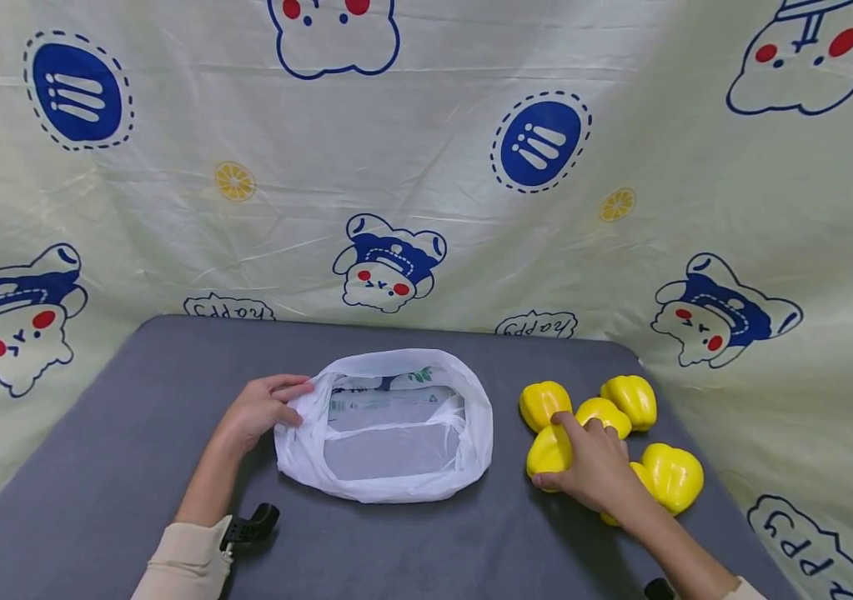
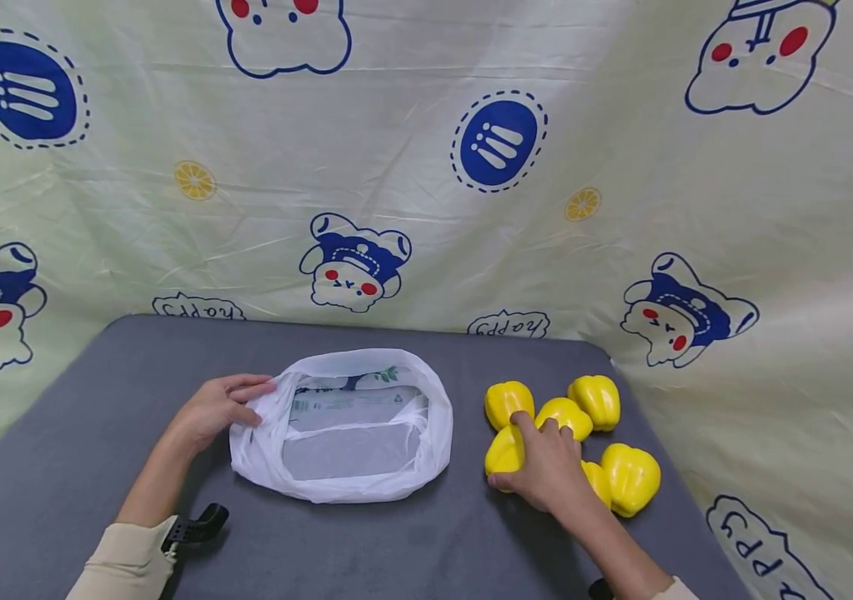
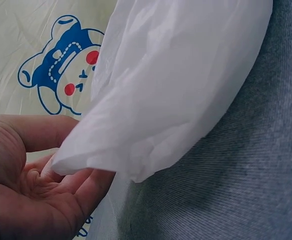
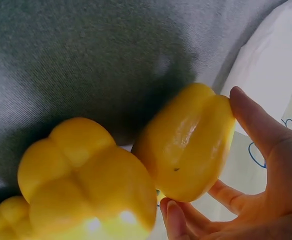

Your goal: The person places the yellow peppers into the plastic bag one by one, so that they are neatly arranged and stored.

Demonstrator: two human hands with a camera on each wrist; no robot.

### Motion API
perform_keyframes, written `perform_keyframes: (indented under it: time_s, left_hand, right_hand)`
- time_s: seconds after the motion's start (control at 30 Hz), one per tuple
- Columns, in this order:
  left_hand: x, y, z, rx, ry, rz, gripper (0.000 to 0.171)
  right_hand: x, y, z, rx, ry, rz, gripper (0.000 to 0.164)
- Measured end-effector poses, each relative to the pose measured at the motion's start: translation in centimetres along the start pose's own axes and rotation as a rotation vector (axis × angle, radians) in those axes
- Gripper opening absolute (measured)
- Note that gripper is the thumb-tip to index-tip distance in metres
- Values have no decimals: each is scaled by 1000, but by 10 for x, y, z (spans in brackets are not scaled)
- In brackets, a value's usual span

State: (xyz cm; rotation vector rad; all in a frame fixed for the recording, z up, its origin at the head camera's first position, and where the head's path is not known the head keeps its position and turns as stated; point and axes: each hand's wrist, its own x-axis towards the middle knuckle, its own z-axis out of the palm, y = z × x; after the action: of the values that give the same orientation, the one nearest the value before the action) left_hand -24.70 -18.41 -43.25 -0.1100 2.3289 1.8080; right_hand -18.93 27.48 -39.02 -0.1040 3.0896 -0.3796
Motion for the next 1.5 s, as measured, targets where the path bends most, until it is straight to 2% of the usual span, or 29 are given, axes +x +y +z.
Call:
perform_keyframes:
  time_s: [0.63, 1.17, 1.5]
  left_hand:
    - [2, -3, 0, -1, 5, 1, 65]
    - [-1, 0, 0, -39, -22, 13, 71]
    - [0, -1, 0, -41, -18, 16, 69]
  right_hand:
    - [6, -22, -27, 22, -38, -10, 94]
    - [17, -59, -40, 93, 80, -144, 82]
    - [27, -92, -36, 108, 99, -199, 82]
